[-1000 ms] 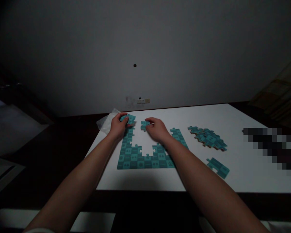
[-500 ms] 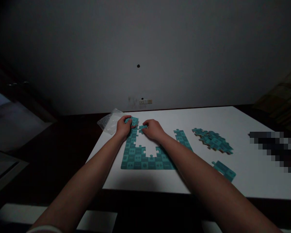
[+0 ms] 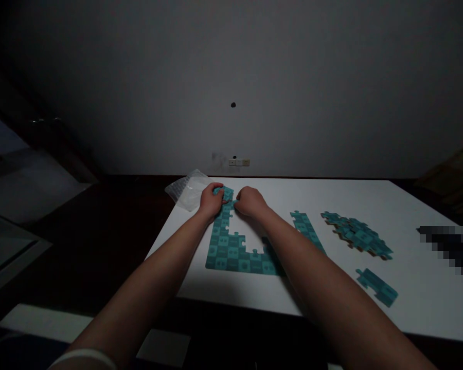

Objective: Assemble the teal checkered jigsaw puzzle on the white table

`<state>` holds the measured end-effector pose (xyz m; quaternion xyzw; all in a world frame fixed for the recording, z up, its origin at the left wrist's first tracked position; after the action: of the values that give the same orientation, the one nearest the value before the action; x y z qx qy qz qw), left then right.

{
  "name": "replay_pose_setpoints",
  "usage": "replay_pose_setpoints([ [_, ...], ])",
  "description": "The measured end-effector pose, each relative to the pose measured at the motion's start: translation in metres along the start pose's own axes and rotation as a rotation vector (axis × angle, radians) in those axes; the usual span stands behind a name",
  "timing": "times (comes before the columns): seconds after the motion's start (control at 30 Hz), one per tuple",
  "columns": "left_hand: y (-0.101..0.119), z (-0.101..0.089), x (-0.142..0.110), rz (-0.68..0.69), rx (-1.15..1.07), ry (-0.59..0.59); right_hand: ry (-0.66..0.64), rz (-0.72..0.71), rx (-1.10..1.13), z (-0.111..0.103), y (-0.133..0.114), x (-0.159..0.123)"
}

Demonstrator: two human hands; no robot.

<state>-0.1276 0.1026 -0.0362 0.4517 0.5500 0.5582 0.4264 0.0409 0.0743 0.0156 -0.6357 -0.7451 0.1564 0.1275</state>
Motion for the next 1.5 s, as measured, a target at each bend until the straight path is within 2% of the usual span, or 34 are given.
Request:
replay_pose_setpoints([
  [0.2,-0.001,0.001,0.0,-0.006,0.034,0.0,-0.021,0.014,-0.043,0.0,-0.002,0.003],
  [0.47,0.002,0.001,-0.002,-0.003,0.031,-0.005,0.034,0.007,0.02,0.009,0.005,-0.001],
  [0.63,0.009,0.001,-0.008,-0.003,-0.015,-0.031,0.132,0.009,0.173,0.012,0.022,-0.005],
  [0.73,0.015,0.003,-0.013,0.018,-0.064,-0.089,0.221,0.001,0.278,0.009,0.031,-0.008],
  [0.9,0.021,0.008,-0.019,0.014,-0.139,-0.208,0.356,-0.074,0.675,0.008,0.036,-0.01],
  [1.03,0.021,0.009,-0.021,-0.039,-0.155,-0.257,0.354,-0.097,0.782,0.011,0.036,-0.009],
  [1.3,0.021,0.009,-0.021,-0.153,-0.234,-0.351,0.337,-0.031,1.014,0.013,0.04,-0.006],
  [1.5,0.021,0.007,-0.024,-0.147,-0.215,-0.331,0.348,-0.013,1.093,0.012,0.041,-0.006],
])
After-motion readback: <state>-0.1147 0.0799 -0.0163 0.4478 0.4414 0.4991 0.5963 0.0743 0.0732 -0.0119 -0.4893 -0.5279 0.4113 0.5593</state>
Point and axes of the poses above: each hand's wrist, its own x-axis towards the middle knuckle, its own z-axis out of the palm, y = z × x, the point moved 4 cm from there along x, towards the middle knuckle, and after that the axes turned 4 degrees about -z, right-handed, at the moved point
